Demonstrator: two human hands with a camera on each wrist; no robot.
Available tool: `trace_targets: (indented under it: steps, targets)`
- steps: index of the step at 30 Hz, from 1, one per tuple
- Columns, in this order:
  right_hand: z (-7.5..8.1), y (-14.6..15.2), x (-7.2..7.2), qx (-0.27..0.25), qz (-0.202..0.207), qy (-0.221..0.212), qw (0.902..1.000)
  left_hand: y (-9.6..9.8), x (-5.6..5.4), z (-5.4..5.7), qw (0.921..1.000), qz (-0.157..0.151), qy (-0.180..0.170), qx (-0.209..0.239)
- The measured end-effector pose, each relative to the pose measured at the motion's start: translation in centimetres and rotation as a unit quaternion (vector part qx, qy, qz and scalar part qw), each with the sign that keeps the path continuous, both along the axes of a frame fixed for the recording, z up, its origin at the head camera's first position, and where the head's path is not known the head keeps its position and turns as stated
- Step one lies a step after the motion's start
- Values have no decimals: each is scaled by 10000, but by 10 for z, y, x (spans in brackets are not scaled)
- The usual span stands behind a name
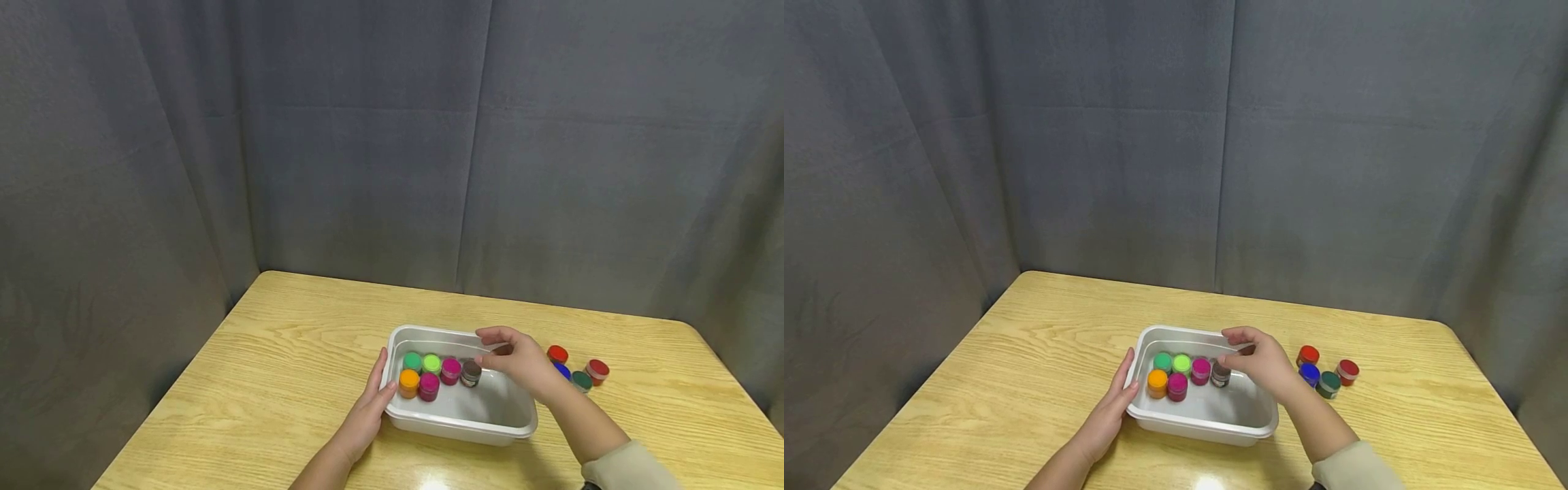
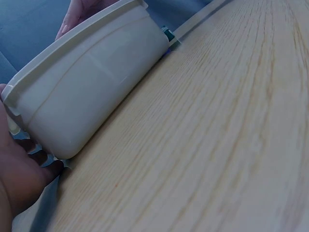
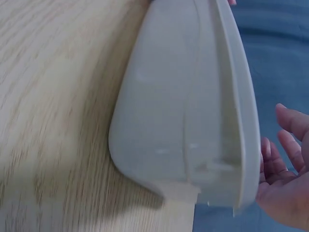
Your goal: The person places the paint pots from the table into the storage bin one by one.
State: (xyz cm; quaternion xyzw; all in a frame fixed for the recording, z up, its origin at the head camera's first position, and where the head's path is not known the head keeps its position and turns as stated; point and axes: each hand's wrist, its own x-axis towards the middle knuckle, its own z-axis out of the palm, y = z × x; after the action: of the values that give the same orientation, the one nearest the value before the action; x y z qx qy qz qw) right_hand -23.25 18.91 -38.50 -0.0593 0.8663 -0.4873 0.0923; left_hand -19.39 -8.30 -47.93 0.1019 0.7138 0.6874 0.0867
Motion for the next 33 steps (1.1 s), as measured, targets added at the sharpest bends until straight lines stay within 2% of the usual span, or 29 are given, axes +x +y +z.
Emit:
trace_targets:
  steps: [7,19,26,33]
  targets:
    - [1,25,6,-14,-327,193,9993,0,1,0,10000,1,-35,14]
    - [-9,77,16,223,-813,352,9958,0,2,2,10000,-14,-27,-1]
    - [-17,99,19,385,-1093,176,9931,-1,1,1,10000,-17,0,0]
    - [-33,118,23,431,-1275,70,9909,-1,1,2,10000,-20,26,-23]
